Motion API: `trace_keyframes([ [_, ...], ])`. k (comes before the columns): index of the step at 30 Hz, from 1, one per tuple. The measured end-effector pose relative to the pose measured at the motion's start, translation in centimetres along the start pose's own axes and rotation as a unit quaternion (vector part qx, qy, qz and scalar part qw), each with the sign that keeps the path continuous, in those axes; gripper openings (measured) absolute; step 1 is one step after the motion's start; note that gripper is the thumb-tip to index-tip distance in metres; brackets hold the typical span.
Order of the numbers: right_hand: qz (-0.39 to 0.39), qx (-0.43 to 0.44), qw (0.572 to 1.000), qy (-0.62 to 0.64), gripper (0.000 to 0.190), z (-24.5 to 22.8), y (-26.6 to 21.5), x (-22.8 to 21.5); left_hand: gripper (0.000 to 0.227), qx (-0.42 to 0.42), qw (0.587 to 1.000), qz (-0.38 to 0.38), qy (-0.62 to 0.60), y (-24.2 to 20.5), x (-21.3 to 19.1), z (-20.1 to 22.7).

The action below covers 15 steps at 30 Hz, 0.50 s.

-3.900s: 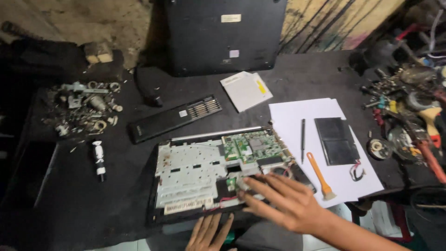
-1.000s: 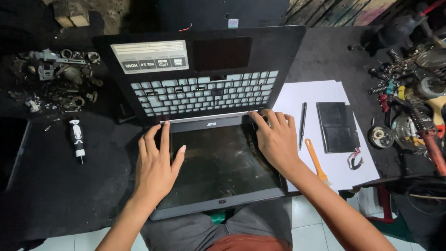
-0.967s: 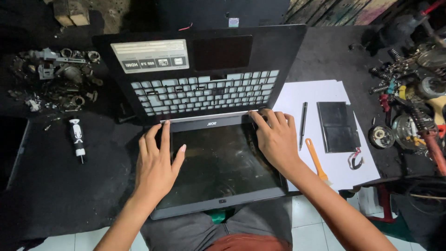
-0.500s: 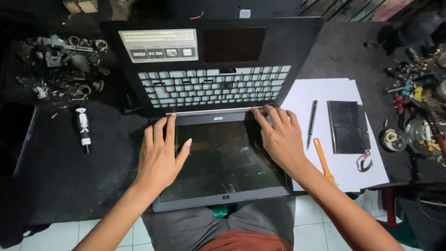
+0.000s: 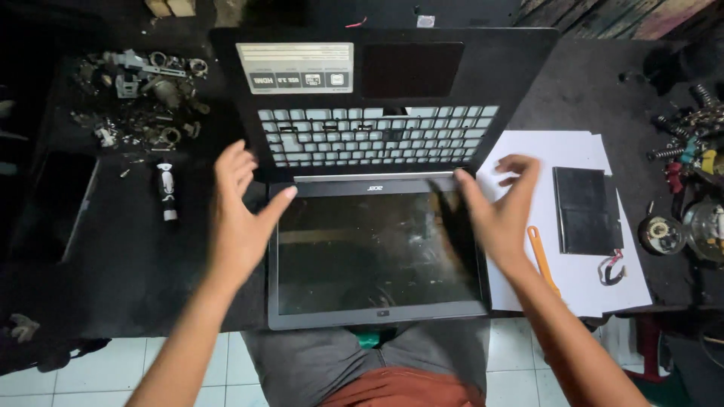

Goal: The person assembles a laptop by attaching a metal bar to the internal chassis and connecting the screen assembly. They then place the battery into the laptop and close the lid.

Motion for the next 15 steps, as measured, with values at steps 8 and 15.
trace_keyframes([
  [8,-0.230,0.109,0.951,0.176,0.074,-2.2,5.4,1.4,0.047,-0.102,0.983,-0.149,0.021,5.9,0.8,-4.1],
  [15,-0.291,0.136,0.930,0.181,0.066,0.8,4.9,2.5,0.052,-0.118,0.965,-0.144,0.186,5.6,0.7,-1.8],
])
Point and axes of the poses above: each hand's wrist, its own y-axis towards the middle knuckle, its own x-axis out of the palm, z = x × y, the point moved 4 cm from there along y, towards the middle knuckle, and after that the axes turned 6 degrees about -x, right-handed, at the moved point
